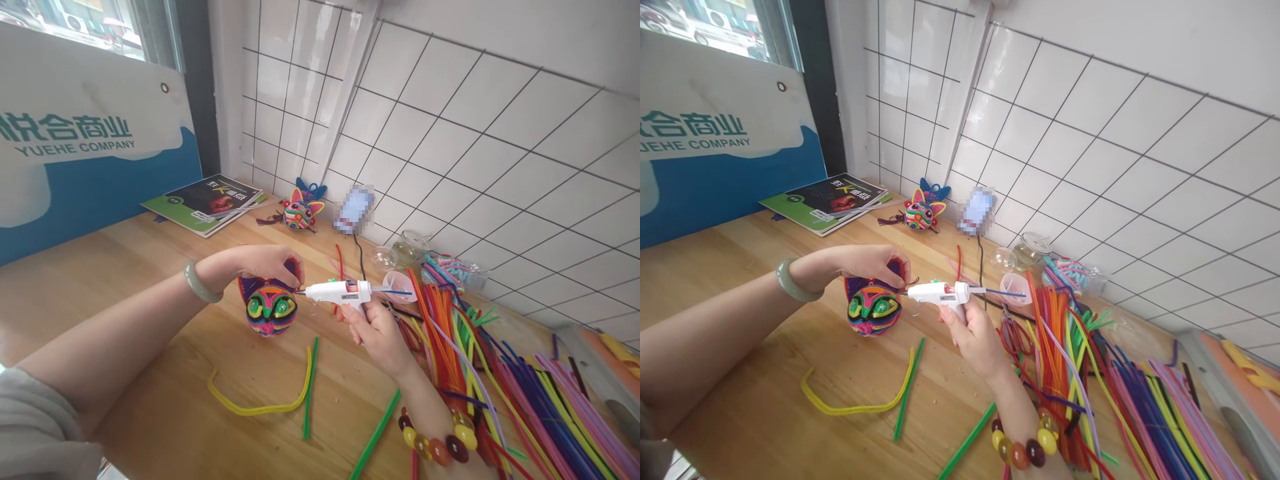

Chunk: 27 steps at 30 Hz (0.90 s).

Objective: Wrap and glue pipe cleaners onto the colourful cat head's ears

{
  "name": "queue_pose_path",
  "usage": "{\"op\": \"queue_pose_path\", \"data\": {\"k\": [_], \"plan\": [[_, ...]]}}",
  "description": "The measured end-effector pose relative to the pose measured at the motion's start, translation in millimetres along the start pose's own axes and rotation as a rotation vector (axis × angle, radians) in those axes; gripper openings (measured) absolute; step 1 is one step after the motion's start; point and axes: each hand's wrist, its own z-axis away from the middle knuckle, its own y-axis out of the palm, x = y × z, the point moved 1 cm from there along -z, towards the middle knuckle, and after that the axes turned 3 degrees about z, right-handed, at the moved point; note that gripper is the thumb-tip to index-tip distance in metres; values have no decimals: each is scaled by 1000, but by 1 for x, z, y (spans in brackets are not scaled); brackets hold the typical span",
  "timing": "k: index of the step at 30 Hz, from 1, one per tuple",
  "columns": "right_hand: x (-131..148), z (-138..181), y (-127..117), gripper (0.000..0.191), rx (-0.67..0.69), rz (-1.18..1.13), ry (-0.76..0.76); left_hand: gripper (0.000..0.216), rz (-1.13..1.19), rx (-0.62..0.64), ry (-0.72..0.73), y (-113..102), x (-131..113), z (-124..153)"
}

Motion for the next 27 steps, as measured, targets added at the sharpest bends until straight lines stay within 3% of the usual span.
{"op": "queue_pose_path", "data": {"k": [16,27], "plan": [[5,1,3,19,4,41,-82,19,63,46,-19,-1,-2,-1],[4,2,5,30,30,39,-56,17,181,101,17,-2,-2,0]]}}
